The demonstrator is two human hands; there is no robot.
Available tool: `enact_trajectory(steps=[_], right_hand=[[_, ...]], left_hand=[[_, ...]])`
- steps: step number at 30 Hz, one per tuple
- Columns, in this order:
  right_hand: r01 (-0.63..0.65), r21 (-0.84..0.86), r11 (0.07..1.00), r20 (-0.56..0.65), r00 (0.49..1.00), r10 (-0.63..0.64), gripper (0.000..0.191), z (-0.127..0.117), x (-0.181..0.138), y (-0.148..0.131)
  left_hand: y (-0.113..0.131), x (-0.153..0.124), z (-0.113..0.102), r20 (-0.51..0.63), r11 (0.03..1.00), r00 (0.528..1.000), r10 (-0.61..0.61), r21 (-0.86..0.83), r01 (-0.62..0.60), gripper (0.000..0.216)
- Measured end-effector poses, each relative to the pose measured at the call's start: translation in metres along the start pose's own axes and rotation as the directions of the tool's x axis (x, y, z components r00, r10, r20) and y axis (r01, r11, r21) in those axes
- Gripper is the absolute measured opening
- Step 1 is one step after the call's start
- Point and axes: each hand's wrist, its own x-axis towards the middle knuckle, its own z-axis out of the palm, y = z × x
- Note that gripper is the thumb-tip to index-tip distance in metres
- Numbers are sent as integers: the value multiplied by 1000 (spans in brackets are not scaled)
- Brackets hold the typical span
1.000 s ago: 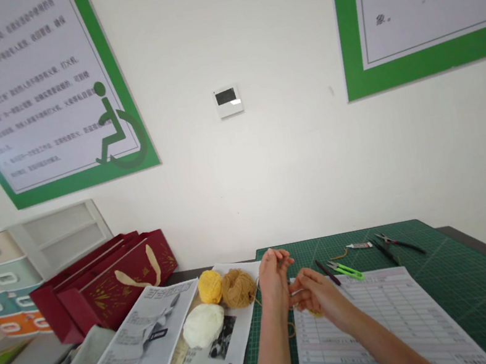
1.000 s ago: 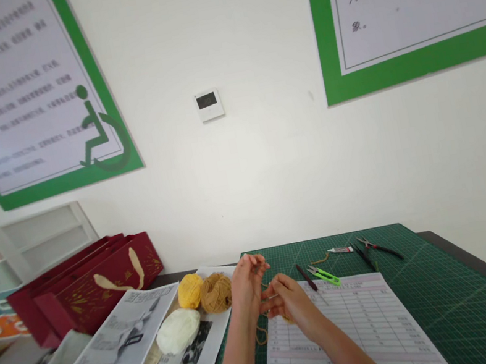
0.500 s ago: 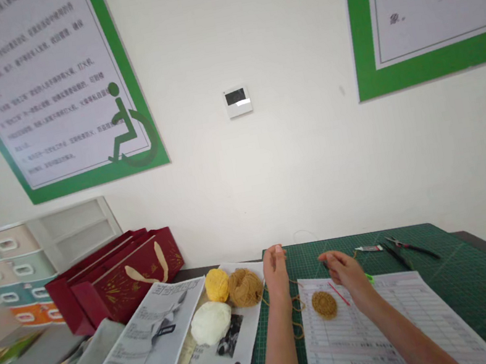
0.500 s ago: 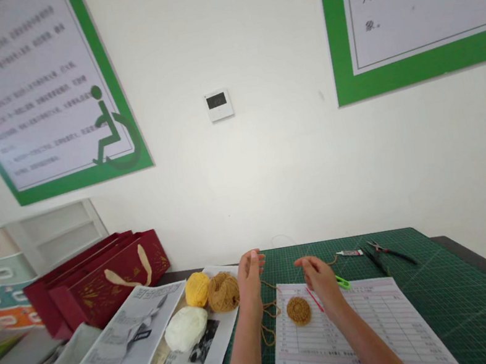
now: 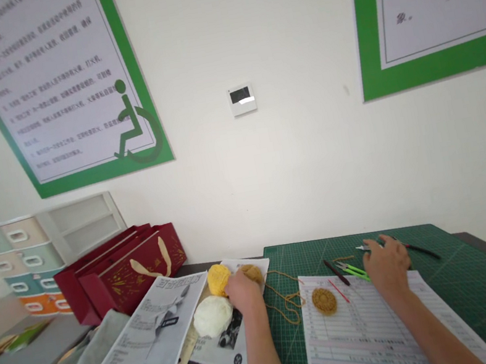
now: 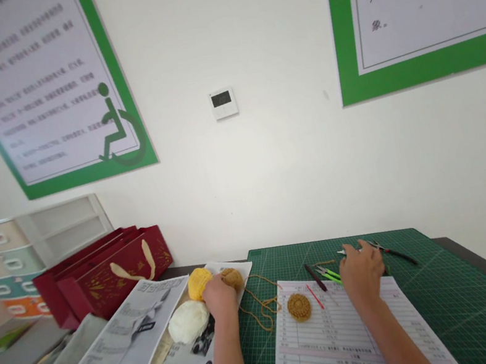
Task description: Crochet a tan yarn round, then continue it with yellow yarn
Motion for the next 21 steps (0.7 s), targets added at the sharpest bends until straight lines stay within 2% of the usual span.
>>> enact_trajectory(steps=[2,4,6,7,9,11,13,14,15,16,18,20,21], right_hand=[[39,64,997,-25,999,-37,24,-12,2,-12],[35,155,987,-51,998,-27,23,-20,5,-22],[80,333,940,-52,996,-66,23,-20,5,-30],[104,460,882,-29,994,-102,23,-17,3,-35],[44,738,673,86,984,-158,22,-11,-6,-48],[-214,902,374,308,927,-212,27,-8,-21,-69],[-502,864,29,484,815,-317,47,-12,-36,-92],[-597,795,-107,525,766,-372,53,-16,-42,-102],[-666,719,-199,549,719,-426,56,-22,-47,-111],[-726,645,-239,566,664,-489,58,-28,-51,-117],[-808,557,-192,608,555,-568,50,-39,-52,-121],[-842,532,-84,630,460,-626,36,-45,-48,-116],[-842,538,-48,639,444,-628,33,-46,-45,-113]], left_hand=[[1,1,-3,-77,999,997,-15,-36,12,15],[5,1,-6,-214,990,977,-21,-141,-10,17],[11,1,-7,-335,948,942,-22,-305,-86,20],[14,1,-7,-355,911,935,-17,-390,-132,21],[21,-1,-6,-319,797,948,10,-571,-200,21],[29,-5,-4,-203,608,976,76,-767,-206,23],[38,-12,-3,-61,350,979,193,-928,-127,23],[43,-17,-4,1,230,966,259,-971,-61,23],[48,-21,-4,55,145,948,314,-989,10,24],[51,-25,-5,105,94,924,367,-993,76,25],[56,-29,-5,164,29,907,388,-986,165,25],[55,-26,-2,216,-33,926,309,-971,238,27],[52,-23,0,246,-71,938,242,-960,270,28]])
